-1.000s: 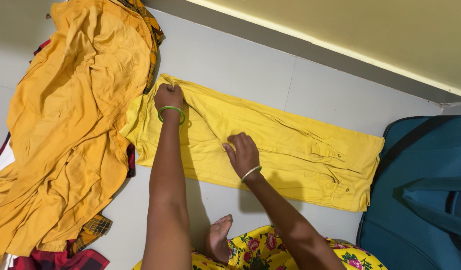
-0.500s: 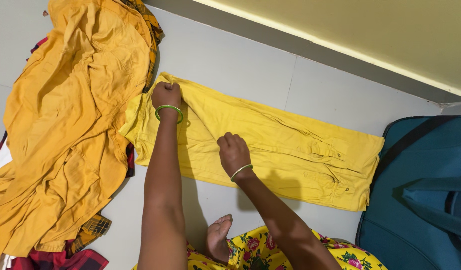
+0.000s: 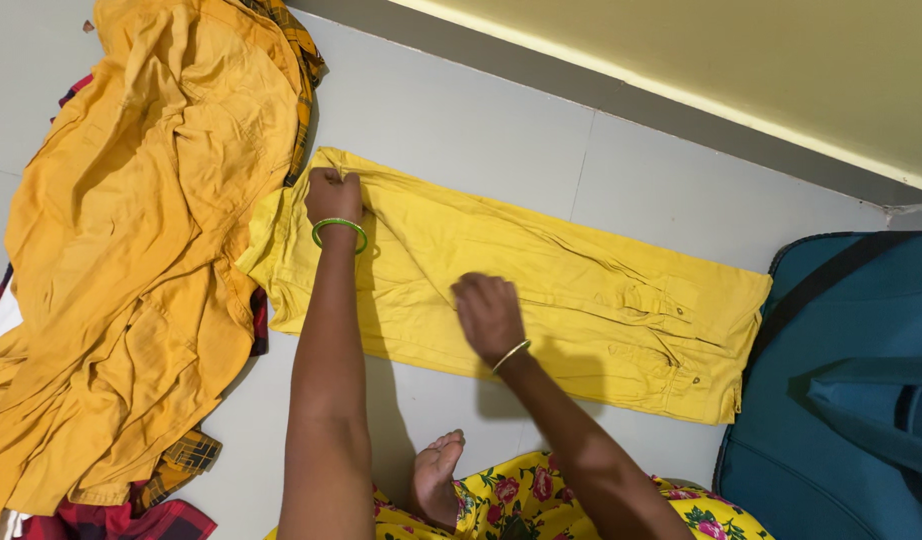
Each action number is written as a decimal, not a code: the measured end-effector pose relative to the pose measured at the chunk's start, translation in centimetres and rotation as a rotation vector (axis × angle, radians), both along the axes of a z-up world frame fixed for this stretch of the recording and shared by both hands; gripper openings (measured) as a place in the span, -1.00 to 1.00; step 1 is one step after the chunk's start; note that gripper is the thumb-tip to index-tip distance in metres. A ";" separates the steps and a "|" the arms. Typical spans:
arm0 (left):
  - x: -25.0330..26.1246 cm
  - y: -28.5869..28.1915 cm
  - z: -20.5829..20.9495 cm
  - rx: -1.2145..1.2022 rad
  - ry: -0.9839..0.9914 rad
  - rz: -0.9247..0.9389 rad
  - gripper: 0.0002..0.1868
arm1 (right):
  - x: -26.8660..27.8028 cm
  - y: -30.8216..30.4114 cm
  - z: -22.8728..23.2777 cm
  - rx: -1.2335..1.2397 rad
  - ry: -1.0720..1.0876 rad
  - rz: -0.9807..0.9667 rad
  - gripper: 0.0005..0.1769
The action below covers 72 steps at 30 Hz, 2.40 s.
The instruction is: The person folds a yellow long-sleeved shirt by hand on the floor, smoothing the fabric, folding in the sleeves, and then folding the body of the shirt into a square, ending by fastening the top button.
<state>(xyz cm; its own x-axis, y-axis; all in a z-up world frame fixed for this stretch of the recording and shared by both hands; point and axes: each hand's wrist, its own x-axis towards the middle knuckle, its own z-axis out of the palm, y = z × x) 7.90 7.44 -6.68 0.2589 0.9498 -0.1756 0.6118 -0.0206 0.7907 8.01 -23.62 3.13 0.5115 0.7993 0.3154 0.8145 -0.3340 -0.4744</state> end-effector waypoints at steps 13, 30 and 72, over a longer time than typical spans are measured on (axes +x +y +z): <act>1.0 -0.8 1.4 0.260 0.184 -0.037 -0.51 | 7.3 -0.4 -2.7 -0.554 0.026 -0.077 -0.03; 1.1 0.4 3.2 0.327 0.344 -0.060 -0.57 | 8.5 -0.7 -3.0 -0.685 0.064 -0.116 0.24; 0.7 -19.6 3.9 0.632 0.459 -0.917 -0.13 | 17.1 -28.7 -5.3 -0.154 0.168 -0.920 -0.47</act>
